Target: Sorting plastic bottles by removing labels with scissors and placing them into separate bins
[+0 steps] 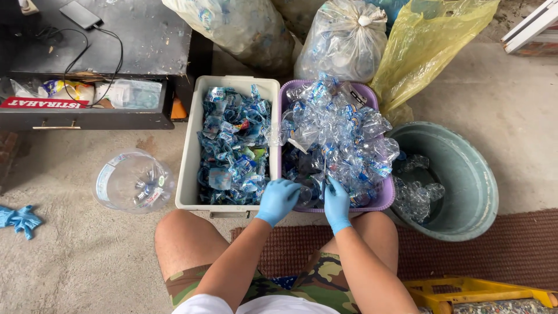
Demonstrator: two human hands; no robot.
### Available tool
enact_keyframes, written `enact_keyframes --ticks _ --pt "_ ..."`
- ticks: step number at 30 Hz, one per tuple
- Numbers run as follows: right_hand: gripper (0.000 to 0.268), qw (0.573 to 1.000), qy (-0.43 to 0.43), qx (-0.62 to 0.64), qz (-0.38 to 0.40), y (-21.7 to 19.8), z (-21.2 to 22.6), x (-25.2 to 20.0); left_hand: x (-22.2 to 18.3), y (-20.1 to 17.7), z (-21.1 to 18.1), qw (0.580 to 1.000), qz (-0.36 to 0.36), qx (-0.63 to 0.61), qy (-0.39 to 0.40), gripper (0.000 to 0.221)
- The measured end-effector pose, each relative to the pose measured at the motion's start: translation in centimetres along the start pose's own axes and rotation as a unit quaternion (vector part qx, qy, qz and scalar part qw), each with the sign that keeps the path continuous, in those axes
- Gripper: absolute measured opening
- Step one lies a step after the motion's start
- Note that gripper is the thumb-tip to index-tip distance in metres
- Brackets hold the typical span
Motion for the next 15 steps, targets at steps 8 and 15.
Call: enact_keyframes --ticks 8,15 --pt "0.022 0.975 0.075 0.202 -0.057 -1.0 -2.2 2.2 -2.0 16.9 0.2 0.942 0.324 0.088 -0.018 0.022" --pt "0.028 0.985 0.048 0.163 -0.039 -0.6 -3.8 3.3 -3.9 24.8 2.6 0.875 0.415 0.248 -0.006 0.025"
Point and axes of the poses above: each hand's wrist, its own x-axis towards the middle knuckle, its own y-axis out of the palm, z = x × y, the point moved 8 cm from there along x, towards the middle knuckle, and after that the axes turned 9 degrees about -z, right-handed, at the moved point
